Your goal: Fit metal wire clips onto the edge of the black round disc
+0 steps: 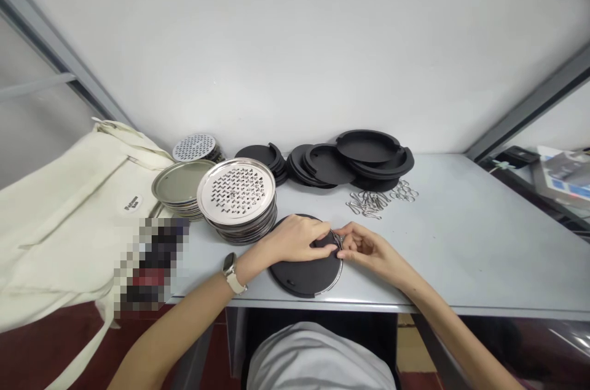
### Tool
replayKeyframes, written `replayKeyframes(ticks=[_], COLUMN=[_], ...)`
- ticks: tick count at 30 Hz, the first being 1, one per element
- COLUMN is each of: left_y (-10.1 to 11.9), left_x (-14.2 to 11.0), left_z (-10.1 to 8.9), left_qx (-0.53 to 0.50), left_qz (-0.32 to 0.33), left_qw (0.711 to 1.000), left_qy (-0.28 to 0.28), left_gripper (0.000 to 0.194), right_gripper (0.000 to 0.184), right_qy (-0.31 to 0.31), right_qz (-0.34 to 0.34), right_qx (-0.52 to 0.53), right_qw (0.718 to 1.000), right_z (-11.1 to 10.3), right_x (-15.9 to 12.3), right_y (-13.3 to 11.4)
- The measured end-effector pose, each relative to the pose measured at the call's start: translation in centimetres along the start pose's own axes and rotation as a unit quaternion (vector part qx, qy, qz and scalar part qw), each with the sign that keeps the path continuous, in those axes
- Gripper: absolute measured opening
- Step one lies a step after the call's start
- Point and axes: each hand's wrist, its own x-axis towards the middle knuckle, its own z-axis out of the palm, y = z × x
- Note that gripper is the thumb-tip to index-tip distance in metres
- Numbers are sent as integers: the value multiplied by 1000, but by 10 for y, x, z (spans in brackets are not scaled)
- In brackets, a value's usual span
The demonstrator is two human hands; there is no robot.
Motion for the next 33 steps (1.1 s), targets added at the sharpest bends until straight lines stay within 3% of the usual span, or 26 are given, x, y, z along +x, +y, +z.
replayKeyframes(ticks=[11, 33], left_y=[-1, -1], left_x=[0, 1], left_z=[2, -1], left_qx=[11, 8], left_qz=[1, 7], left_qw=[1000, 1000], left_qy=[-10, -9], left_gripper=[25, 24], right_gripper=[38, 45], right_qy=[63, 40], right_qz=[-39, -12], right_qx=[-59, -18], right_qw=[995, 999], right_z=[0, -1], right_x=[1, -1], right_y=[6, 0])
